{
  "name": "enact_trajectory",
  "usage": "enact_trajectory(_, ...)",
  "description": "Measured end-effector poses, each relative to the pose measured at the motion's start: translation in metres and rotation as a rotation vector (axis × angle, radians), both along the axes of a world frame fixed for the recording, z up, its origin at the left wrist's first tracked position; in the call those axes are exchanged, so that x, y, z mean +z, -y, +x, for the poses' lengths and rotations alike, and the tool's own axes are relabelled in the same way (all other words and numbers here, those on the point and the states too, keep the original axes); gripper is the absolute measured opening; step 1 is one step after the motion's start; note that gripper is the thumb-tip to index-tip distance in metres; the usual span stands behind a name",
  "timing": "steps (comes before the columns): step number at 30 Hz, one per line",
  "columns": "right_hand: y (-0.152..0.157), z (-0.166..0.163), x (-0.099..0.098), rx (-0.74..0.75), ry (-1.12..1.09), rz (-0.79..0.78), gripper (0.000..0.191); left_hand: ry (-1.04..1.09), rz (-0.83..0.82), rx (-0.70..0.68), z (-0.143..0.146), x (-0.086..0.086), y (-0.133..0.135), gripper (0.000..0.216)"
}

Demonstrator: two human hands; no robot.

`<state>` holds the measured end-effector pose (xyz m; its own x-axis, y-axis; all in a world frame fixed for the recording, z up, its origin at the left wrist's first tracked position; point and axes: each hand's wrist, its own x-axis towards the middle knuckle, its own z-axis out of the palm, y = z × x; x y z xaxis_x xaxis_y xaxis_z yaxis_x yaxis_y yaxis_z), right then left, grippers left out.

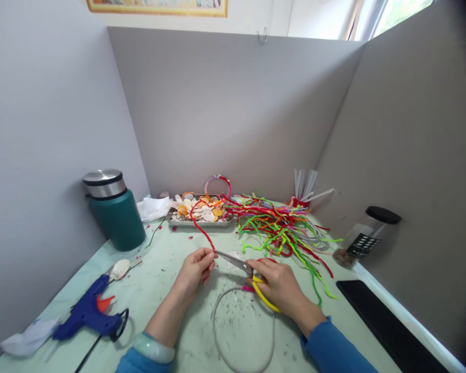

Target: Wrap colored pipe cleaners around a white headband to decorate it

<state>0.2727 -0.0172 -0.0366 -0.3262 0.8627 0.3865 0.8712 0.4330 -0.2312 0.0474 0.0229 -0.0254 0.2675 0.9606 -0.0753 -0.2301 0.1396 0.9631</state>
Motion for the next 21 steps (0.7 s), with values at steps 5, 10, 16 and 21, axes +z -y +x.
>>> enact_trajectory(5, 0.0013, -0.001, 0.0011, 0.0, 0.011, 0.009, 0.032, 0.013, 0.009, 0.005, 0.0015, 0.0015, 0.0004, 0.023)
enact_trajectory(10, 0.0014, -0.0011, -0.0016, 0.001, -0.016, 0.013, 0.031, 0.005, 0.01, 0.003, 0.0027, 0.0012, 0.0017, 0.022)
enact_trajectory(16, -0.0007, 0.0003, -0.0048, -0.048, -0.11, 0.067, 0.026, 0.033, -0.002, 0.031, 0.0036, 0.0026, 0.0026, 0.023)
enact_trajectory(21, -0.0035, 0.0032, -0.0072, -0.042, -0.196, 0.074, 0.028, 0.009, -0.049, 0.122, 0.0028, 0.0036, 0.001, 0.03)
